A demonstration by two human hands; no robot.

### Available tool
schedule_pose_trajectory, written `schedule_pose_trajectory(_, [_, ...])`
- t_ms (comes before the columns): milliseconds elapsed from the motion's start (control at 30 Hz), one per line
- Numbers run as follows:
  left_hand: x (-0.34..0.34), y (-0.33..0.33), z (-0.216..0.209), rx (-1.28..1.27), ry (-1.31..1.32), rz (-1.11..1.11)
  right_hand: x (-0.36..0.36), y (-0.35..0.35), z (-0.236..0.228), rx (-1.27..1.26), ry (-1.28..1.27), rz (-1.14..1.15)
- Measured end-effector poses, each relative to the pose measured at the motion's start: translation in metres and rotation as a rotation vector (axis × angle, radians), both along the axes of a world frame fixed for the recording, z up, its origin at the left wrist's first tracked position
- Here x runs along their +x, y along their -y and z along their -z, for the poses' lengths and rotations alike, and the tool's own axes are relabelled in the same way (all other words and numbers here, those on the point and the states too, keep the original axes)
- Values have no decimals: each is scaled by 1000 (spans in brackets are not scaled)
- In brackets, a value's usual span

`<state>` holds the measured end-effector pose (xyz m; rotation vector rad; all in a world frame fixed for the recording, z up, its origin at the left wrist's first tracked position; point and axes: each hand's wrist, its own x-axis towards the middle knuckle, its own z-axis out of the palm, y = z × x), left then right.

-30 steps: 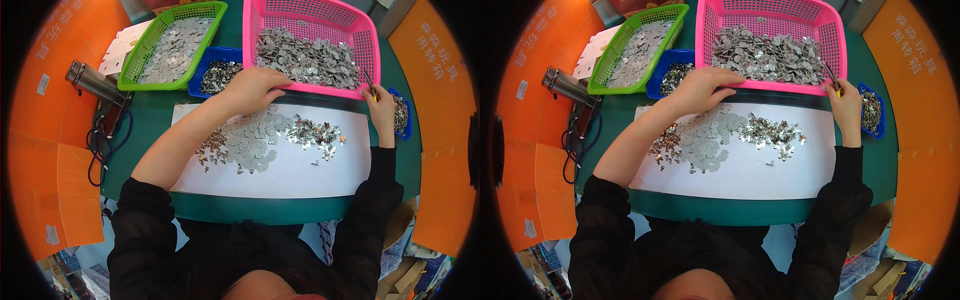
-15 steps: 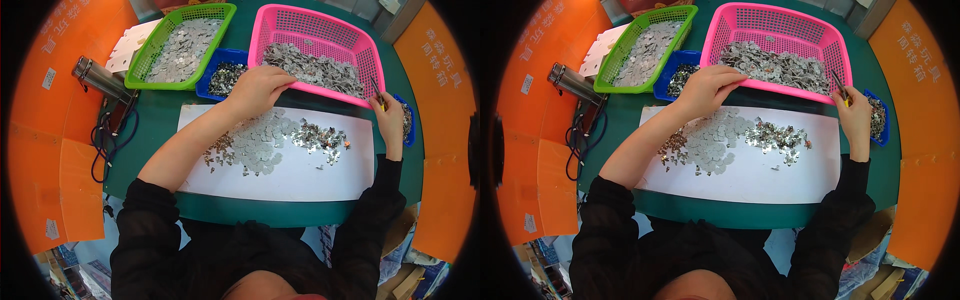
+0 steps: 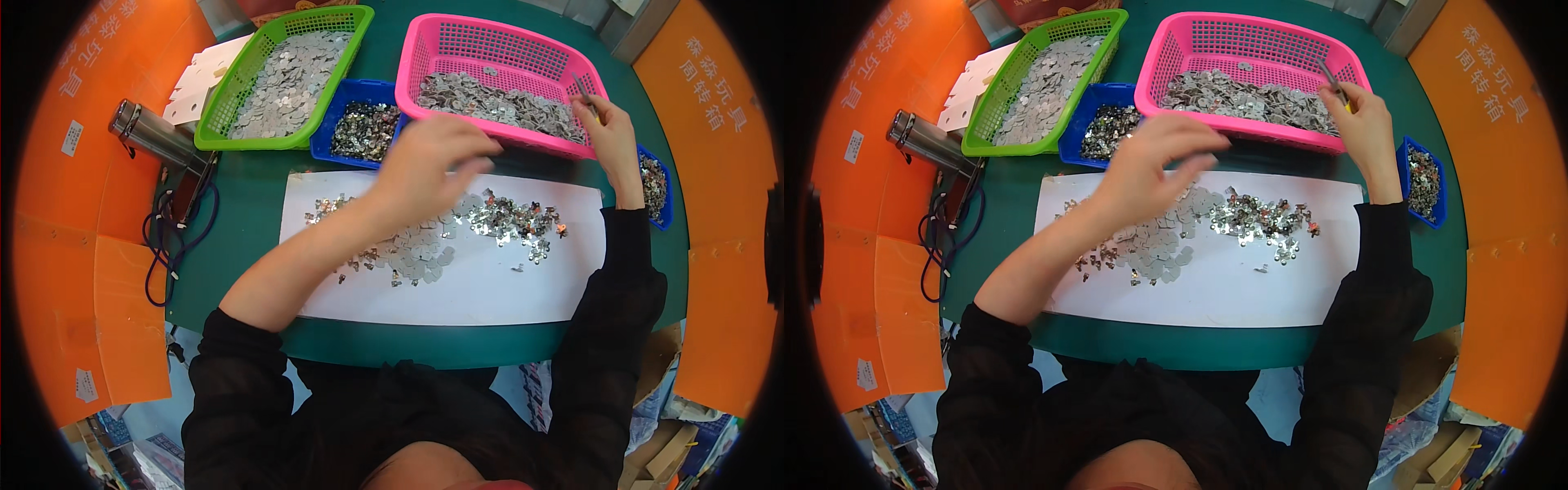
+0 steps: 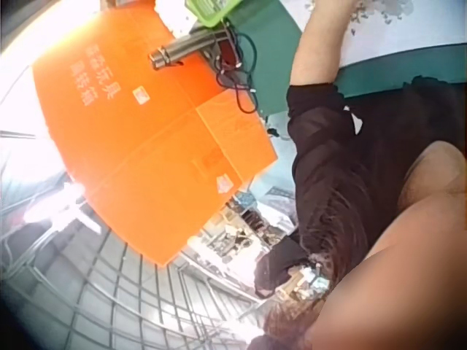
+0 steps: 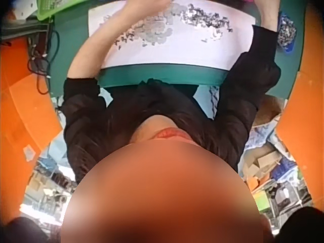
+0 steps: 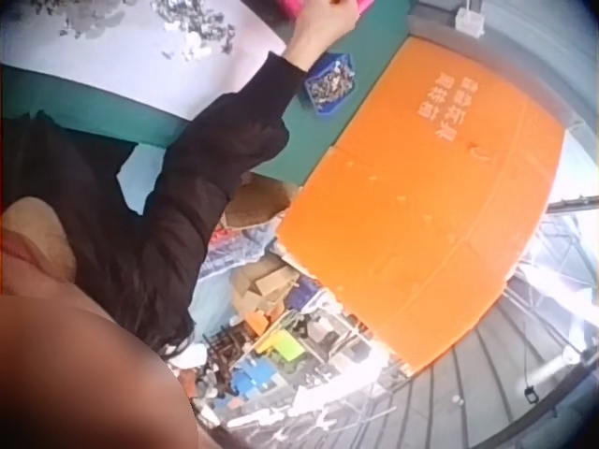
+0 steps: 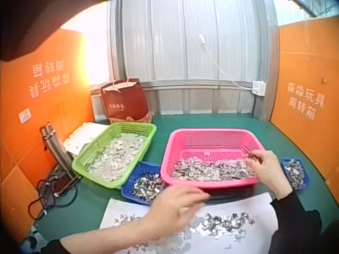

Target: Assembling or sorting small metal zipper components at a factory workbench using pliers.

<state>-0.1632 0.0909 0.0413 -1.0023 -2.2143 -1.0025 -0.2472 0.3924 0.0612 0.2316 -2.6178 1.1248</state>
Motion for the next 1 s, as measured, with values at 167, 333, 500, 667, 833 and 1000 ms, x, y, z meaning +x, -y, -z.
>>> schedule_pose_trajectory(167, [112,-77,-28,-187,725,549,-30,10,-7,-439,-43,-124])
schedule_pose_trajectory(333, [163,-132,-25,82,795,784,-49,-7,-14,-997,12,-45])
schedule_pose_trajectory(500, [187,-110,-37,101,666,1295,-36,-18,-15,-1390,-64,-17])
schedule_pose_trajectory(667, [176,-76,-25,-73,588,1171,35,-25,-19,-1342,-7,-116])
schedule_pose_trajectory(833, [120,-46,14,-190,274,432,94,-9,35,-1166,294,-596])
schedule_pose_trajectory(1000, [63,-32,39,-455,139,-100,105,15,52,-1168,391,-456])
